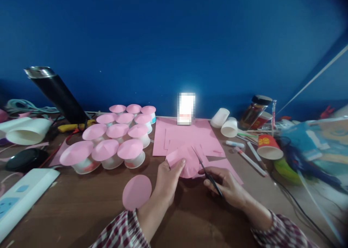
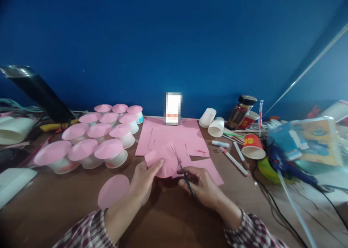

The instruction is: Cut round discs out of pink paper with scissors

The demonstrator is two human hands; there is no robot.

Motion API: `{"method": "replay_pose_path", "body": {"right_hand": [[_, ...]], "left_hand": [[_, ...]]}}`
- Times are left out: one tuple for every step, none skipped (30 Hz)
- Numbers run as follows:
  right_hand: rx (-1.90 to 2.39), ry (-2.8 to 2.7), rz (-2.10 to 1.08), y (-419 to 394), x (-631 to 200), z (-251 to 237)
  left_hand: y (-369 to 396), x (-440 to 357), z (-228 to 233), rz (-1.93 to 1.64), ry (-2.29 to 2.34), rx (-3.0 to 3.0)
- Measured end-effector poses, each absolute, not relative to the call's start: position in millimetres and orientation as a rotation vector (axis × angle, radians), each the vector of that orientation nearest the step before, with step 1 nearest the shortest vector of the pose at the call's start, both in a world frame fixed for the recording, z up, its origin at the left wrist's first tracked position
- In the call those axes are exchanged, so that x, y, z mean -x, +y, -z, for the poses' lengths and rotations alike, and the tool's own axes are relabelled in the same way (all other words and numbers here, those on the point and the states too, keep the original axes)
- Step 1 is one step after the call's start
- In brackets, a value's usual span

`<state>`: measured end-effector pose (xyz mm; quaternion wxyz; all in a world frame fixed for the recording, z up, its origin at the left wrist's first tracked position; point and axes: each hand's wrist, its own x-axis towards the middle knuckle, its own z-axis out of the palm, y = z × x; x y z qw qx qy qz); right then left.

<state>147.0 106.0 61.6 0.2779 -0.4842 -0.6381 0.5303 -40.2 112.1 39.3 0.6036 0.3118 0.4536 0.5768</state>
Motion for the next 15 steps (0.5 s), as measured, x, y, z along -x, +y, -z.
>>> {"method": "replay_pose_path", "body": {"right_hand": [[1.295, -1.712, -1.419, 106.0, -146.7, -62.1], [1.292, -1.711, -1.415, 105.9, -146.3, -62.7], [1.293, -1.71, -1.413, 106.0, -145.8, -63.4], [1.296, -1.711, -1.412, 106.1, -145.2, -64.2], [1.298, -1.714, -1.41, 106.2, -144.8, -65.0], [1.3, -1.72, -1.406, 106.2, -144.6, -65.7], [1.3, -1.727, -1.398, 106.3, -144.5, -66.2], [1.299, -1.735, -1.39, 106.4, -144.6, -66.6], [1.298, -1.742, -1.382, 106.4, -144.7, -66.8], [1.297, -1.748, -1.377, 106.5, -144.9, -67.0], [1.297, -1.749, -1.376, 106.6, -145.1, -67.2], [1.296, -1.746, -1.379, 106.8, -145.3, -67.3], [1.296, -1.743, -1.384, 106.9, -145.4, -67.5], [1.296, -1.742, -1.39, 107.0, -145.4, -67.8], [1.297, -1.744, -1.394, 107.1, -145.5, -68.1]], "left_hand": [[112.2, 40.1, -39.8, -1.337, 1.048, -0.719], [112.2, 40.0, -40.5, -1.337, 1.045, -0.717], [112.2, 40.0, -41.2, -1.335, 1.046, -0.713], [112.2, 40.0, -41.9, -1.328, 1.052, -0.71], [112.1, 40.1, -42.6, -1.318, 1.058, -0.708], [112.1, 40.1, -43.0, -1.31, 1.062, -0.705], [112.0, 40.2, -43.4, -1.306, 1.063, -0.702], [111.8, 40.2, -43.6, -1.307, 1.059, -0.702], [111.7, 40.1, -43.7, -1.309, 1.052, -0.704], [111.5, 40.0, -43.7, -1.31, 1.044, -0.707], [111.4, 39.9, -43.7, -1.314, 1.039, -0.712], [111.2, 39.7, -43.7, -1.315, 1.037, -0.716], [111.1, 39.5, -43.8, -1.312, 1.035, -0.721], [110.9, 39.4, -43.8, -1.309, 1.032, -0.723], [110.8, 39.3, -43.8, -1.307, 1.029, -0.723]]}}
